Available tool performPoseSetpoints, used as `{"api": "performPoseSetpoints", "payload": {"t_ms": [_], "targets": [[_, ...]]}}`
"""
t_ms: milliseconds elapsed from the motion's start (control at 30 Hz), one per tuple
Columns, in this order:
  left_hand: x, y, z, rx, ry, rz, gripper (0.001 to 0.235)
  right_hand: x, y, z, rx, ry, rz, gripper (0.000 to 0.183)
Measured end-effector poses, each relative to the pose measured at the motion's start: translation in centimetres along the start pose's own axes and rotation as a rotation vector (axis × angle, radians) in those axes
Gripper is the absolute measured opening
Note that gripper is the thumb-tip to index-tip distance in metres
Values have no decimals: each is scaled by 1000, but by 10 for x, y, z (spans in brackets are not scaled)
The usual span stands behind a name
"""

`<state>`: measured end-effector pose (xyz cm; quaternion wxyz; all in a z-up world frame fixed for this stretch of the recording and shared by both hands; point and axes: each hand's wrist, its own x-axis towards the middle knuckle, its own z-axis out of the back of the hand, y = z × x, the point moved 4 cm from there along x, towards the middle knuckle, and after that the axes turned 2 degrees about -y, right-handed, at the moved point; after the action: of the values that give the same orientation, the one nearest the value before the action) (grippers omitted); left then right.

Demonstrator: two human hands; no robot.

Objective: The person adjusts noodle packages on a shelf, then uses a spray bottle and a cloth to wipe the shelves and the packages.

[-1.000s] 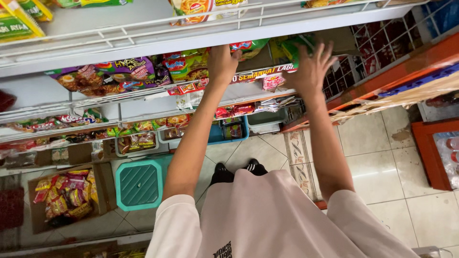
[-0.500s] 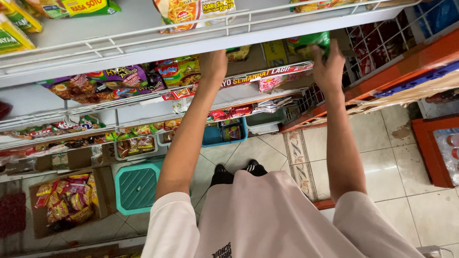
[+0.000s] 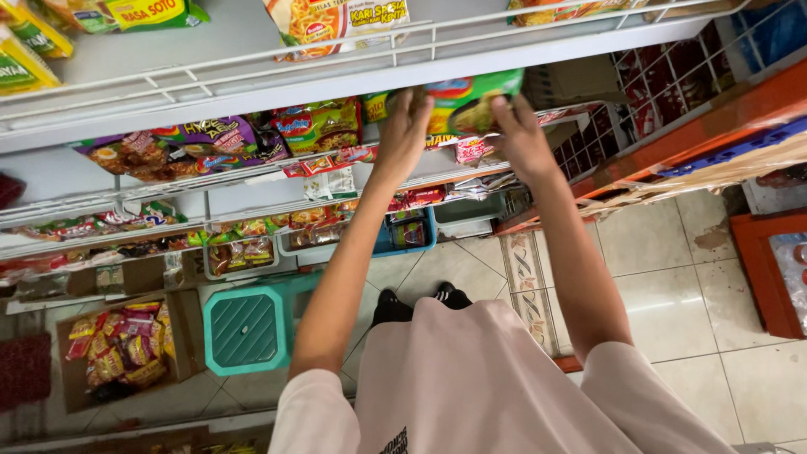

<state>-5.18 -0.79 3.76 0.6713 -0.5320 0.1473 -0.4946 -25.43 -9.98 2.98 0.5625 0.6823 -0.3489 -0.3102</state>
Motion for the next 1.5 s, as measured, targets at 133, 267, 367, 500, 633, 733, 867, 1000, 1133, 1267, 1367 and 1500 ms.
{"api": "performPoseSetpoints", "payload": {"t_ms": [133, 267, 367, 500, 633, 733, 867, 1000, 1133, 1267, 1367, 1500], "targets": [[-11, 18, 2, -2, 96, 375, 53, 19, -2, -28, -364, 28, 220, 61], [-6, 4, 24, 310, -345, -208, 53, 37, -10, -52, -1053, -15, 743, 40], [-6, 8, 22, 239, -319, -32, 60, 53, -32, -60, -1303, -146, 635, 69], [-22, -8, 14, 294, -323, -14, 75, 71, -50, -56, -913, -89, 316, 88], [-36, -11, 2, 402, -175, 62, 57, 83, -53, -60, -833, -14, 417, 71], [-37, -10, 0, 467, -200, 7, 50, 92, -61, -67, -892, 41, 329, 68], [-44, -15, 2, 519, -327, -172, 51, 88, -60, -71, -958, 32, 275, 72], [-69, -18, 8, 248, -336, -135, 37, 33, -43, -64, -895, -229, 756, 38], [-98, -24, 15, -4, -332, -105, 36, -44, -90, -54, -258, -66, 227, 39], [-153, -29, -15, 18, -184, -237, 44, -99, -133, -87, 549, 219, -421, 60], [-197, -3, -34, 218, -86, -187, 51, -127, -112, -118, 897, 585, -529, 67], [-226, 81, 10, 88, -217, 44, 55, -152, -98, -159, 292, 456, -309, 65]]}}
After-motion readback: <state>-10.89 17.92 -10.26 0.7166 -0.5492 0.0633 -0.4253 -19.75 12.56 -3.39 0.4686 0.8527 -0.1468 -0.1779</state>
